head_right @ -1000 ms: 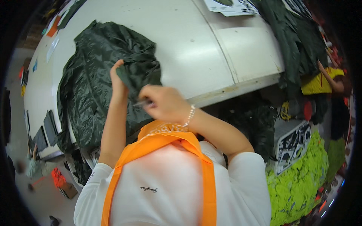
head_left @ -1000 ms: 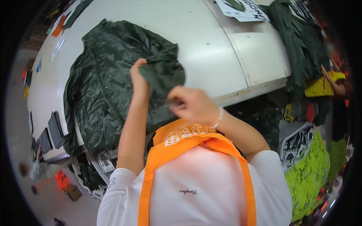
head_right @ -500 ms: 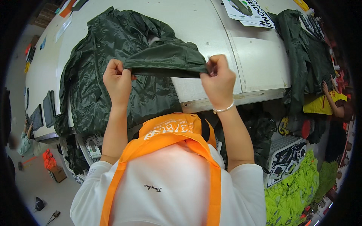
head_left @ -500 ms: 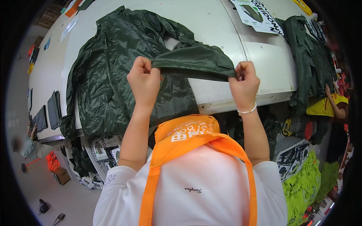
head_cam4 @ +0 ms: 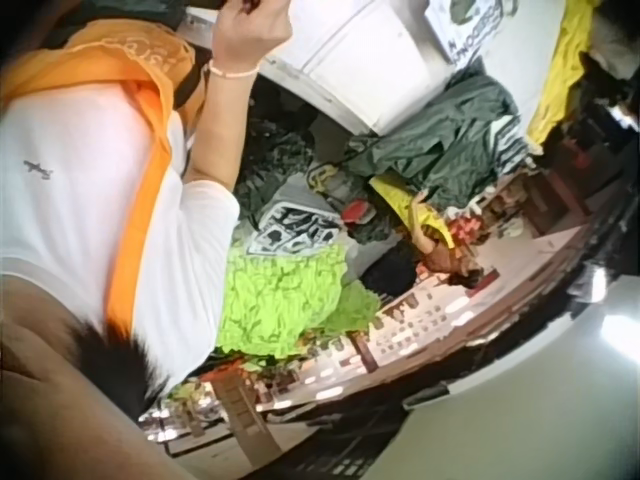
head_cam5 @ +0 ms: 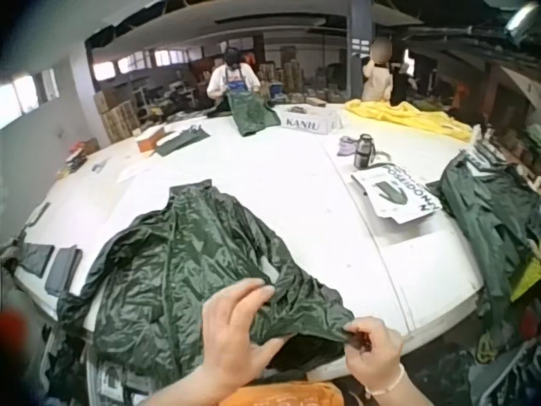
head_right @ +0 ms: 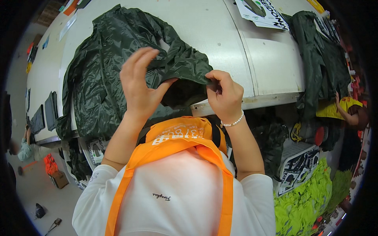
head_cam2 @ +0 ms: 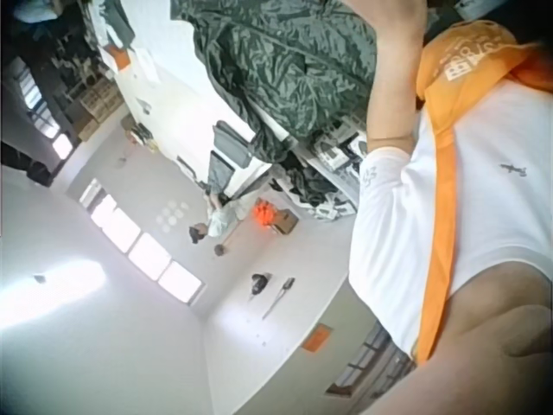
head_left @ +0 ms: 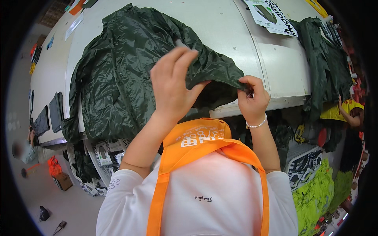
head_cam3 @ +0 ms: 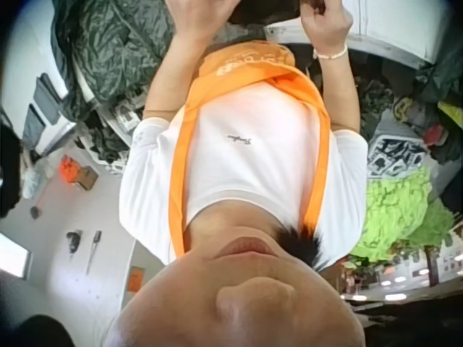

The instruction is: The person folds a dark green jacket on a white table. They smooth the fabric, fold the sleeves inward, fold the jacket in half lengthwise, then fold it into a compact rectangle and place it on a stack of similar folded items.

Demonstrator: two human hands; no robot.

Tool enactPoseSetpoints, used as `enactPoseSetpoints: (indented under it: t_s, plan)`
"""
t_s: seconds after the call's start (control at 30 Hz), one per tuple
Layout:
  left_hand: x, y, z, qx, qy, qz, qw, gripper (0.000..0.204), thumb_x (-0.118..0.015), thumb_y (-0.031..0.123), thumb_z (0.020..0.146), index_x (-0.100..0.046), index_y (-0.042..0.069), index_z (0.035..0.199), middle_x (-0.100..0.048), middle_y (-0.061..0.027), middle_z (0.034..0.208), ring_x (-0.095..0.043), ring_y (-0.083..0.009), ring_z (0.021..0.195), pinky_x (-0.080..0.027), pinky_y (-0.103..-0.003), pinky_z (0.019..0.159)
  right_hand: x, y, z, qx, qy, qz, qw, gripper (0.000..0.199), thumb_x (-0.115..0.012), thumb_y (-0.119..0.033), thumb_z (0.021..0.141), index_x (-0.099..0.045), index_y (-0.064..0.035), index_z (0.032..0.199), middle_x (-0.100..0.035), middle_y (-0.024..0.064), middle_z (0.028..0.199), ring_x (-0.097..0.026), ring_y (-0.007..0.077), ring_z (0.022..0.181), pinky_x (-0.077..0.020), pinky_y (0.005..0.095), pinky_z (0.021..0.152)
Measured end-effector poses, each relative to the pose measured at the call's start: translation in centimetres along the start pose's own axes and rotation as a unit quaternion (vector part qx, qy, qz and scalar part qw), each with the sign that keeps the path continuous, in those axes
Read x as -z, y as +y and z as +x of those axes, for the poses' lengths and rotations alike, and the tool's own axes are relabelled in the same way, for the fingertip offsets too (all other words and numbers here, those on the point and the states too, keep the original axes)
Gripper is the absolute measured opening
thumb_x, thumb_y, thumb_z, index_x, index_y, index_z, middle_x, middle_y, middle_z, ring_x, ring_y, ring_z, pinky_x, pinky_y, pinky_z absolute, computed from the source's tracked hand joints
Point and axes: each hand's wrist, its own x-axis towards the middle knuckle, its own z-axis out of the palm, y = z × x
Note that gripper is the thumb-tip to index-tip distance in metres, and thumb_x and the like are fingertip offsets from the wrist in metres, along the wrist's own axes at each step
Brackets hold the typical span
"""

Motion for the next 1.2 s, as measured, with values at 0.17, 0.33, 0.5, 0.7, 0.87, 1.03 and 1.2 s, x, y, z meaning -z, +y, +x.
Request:
enactPoseSetpoints:
  t_s: [0.17,0.33,0.5,0.7,0.87,1.03,1.2]
  plan:
    - [-1.4,0.4,-1.9,-0.02,-0.022,-0.128,0.991,0.029,-0.079,0.003,0.06,-0.061,0.006,0.082,-0.063,-0.0071,0.083,-0.059,-0.0263,0.076,-0.046,-0.032,0.066,0.0,-0.4,-0.1,0.025,0.0,-0.009,1.0,0.028,-0.068,0.009,0.068,-0.057,-0.0043,0.09,-0.06,0.0051,0.066,-0.054,0.0134,0.049,-0.0425,0.0219,0.047]
    - [-1.3,0.3,-1.8,-0.048,0.002,-0.157,0.986,0.031,-0.08,0.001,0.058,-0.06,0.006,0.081,-0.063,-0.0065,0.081,-0.058,-0.0248,0.072,-0.045,-0.032,0.061,0.2,-0.9,0.1,0.094,-0.035,-0.022,0.995,0.029,-0.07,0.007,0.063,-0.058,-0.0051,0.086,-0.061,0.0071,0.066,-0.056,0.0177,0.049,-0.0437,0.0245,0.046]
    - [-0.6,-0.7,-1.9,-0.13,-0.006,-0.123,0.984,0.03,-0.079,0.001,0.057,-0.059,0.007,0.078,-0.063,-0.0049,0.078,-0.058,-0.0228,0.068,-0.045,-0.032,0.06,0.6,-1.6,-0.2,0.037,-0.087,-0.023,0.995,0.025,-0.073,0.002,0.067,-0.058,-0.0054,0.086,-0.061,0.0065,0.069,-0.057,0.0176,0.05,-0.0437,0.0249,0.046]
    - [-0.3,-1.1,-2.3,-0.148,0.017,-0.114,0.982,0.031,-0.08,0.002,0.056,-0.057,0.007,0.076,-0.063,-0.0044,0.077,-0.058,-0.0217,0.067,-0.044,-0.031,0.06,1.5,-3.1,0.0,-0.039,-0.171,0.044,0.983,0.023,-0.072,-0.012,0.079,-0.056,-0.0035,0.093,-0.059,0.0048,0.072,-0.051,0.0109,0.051,-0.0416,0.0225,0.048]
    - [-0.4,-1.1,-2.4,-0.154,0.029,-0.124,0.98,0.031,-0.08,0.0,0.056,-0.056,0.008,0.074,-0.063,-0.0046,0.076,-0.057,-0.0213,0.065,-0.044,-0.031,0.059,1.7,-2.7,-0.6,-0.148,-0.125,0.184,0.964,0.026,-0.062,-0.016,0.088,-0.05,0.0003,0.104,-0.055,0.005,0.078,-0.047,0.0059,0.061,-0.0403,0.0197,0.055]
    - [-0.5,-1.1,-2.3,-0.134,0.032,-0.144,0.98,0.03,-0.08,0.007,0.058,-0.053,0.009,0.071,-0.059,-0.0025,0.074,-0.056,-0.0214,0.063,-0.042,-0.031,0.056,2.6,-3.8,0.4,-0.181,-0.18,0.077,0.964,0.023,-0.065,-0.011,0.085,-0.053,-0.001,0.103,-0.057,0.006,0.083,-0.049,0.0088,0.064,-0.0418,0.0212,0.056]
    - [-0.4,-1.3,-2.4,-0.138,0.002,-0.161,0.977,0.032,-0.083,0.005,0.057,-0.054,0.008,0.072,-0.06,-0.0055,0.073,-0.056,-0.021,0.061,-0.043,-0.029,0.055,3.0,-5.3,1.8,-0.149,-0.196,0.067,0.967,0.031,-0.075,-0.009,0.075,-0.058,-0.0039,0.101,-0.055,0.0038,0.082,-0.05,0.0093,0.063,-0.0406,0.0211,0.054]
